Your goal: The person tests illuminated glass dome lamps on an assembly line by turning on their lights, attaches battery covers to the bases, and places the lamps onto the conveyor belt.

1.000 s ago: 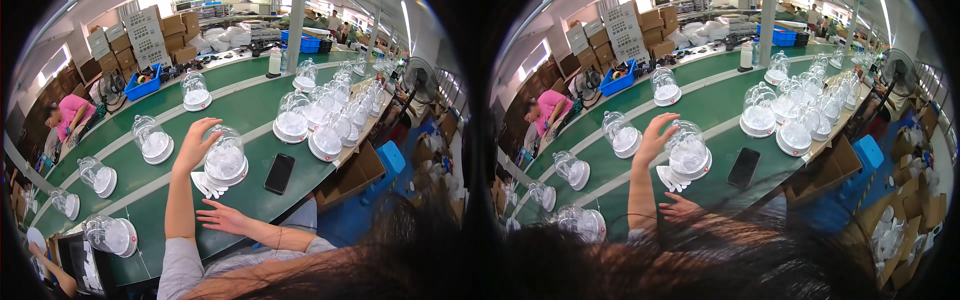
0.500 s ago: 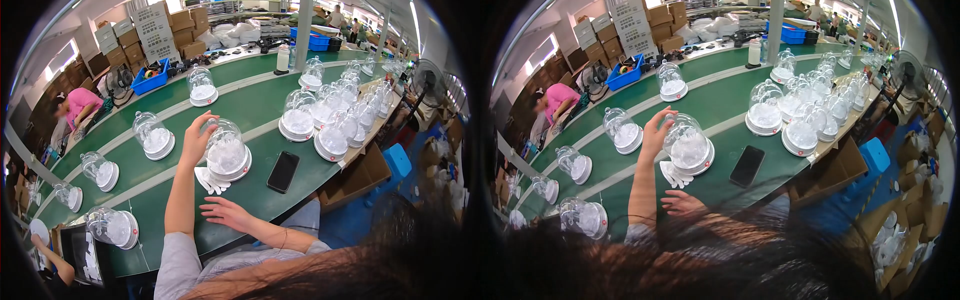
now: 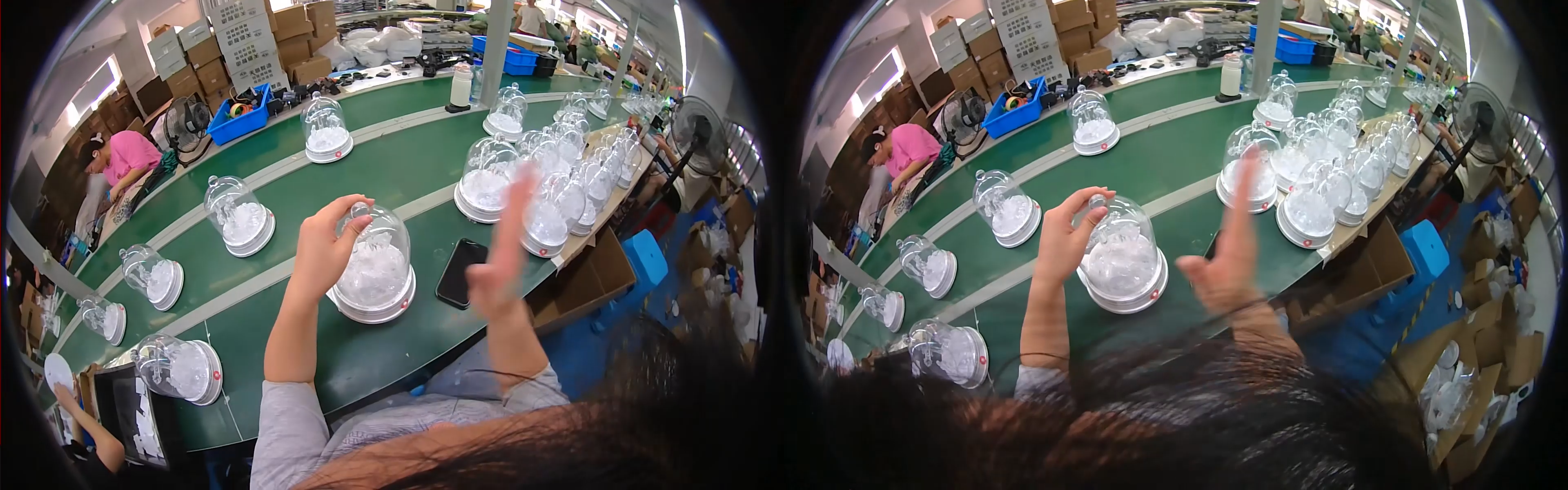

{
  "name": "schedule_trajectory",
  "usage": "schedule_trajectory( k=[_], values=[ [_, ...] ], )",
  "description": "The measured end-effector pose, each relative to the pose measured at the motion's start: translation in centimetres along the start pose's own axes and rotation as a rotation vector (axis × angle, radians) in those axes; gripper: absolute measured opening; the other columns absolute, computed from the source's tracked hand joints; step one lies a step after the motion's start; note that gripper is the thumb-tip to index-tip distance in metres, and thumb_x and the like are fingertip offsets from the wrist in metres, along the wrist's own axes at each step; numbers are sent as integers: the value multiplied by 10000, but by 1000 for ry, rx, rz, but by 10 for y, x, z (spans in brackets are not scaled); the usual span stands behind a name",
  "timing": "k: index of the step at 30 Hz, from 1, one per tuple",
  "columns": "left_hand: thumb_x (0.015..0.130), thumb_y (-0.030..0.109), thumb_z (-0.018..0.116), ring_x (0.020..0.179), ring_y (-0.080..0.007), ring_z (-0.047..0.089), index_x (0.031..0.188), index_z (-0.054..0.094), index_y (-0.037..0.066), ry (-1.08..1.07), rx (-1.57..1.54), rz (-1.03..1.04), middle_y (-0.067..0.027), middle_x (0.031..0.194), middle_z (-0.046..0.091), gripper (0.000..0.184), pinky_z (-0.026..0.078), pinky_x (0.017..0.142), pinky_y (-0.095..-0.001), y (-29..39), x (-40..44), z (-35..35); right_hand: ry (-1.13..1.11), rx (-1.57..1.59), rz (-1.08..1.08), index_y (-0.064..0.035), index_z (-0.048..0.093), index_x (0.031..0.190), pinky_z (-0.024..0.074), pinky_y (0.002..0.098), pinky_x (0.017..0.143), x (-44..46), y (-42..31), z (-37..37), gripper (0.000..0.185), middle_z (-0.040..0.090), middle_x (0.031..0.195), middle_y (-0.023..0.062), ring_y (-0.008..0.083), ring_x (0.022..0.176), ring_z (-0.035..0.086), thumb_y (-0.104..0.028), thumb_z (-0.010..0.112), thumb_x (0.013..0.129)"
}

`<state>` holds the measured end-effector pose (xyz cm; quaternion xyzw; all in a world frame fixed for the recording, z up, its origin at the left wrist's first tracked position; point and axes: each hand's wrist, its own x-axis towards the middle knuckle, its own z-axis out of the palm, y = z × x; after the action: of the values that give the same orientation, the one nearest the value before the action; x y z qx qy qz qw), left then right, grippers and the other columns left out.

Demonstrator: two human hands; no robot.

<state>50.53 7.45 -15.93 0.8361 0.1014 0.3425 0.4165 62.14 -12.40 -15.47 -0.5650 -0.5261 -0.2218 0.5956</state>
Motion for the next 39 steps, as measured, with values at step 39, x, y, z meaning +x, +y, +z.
schedule_trajectory(
  k=[39],
  values=[
    [997, 370, 295, 1225, -248, 460, 1318, 432, -35, 162, -792, -119, -178, 1288, 506, 535, 296, 1074, -348, -151, -5, 68, -220, 215, 226, -28, 192, 1471, 182, 413, 1132, 33, 96, 80, 663, 65, 1558, 154, 279, 1430, 139, -388, 440, 973]
  ],
)
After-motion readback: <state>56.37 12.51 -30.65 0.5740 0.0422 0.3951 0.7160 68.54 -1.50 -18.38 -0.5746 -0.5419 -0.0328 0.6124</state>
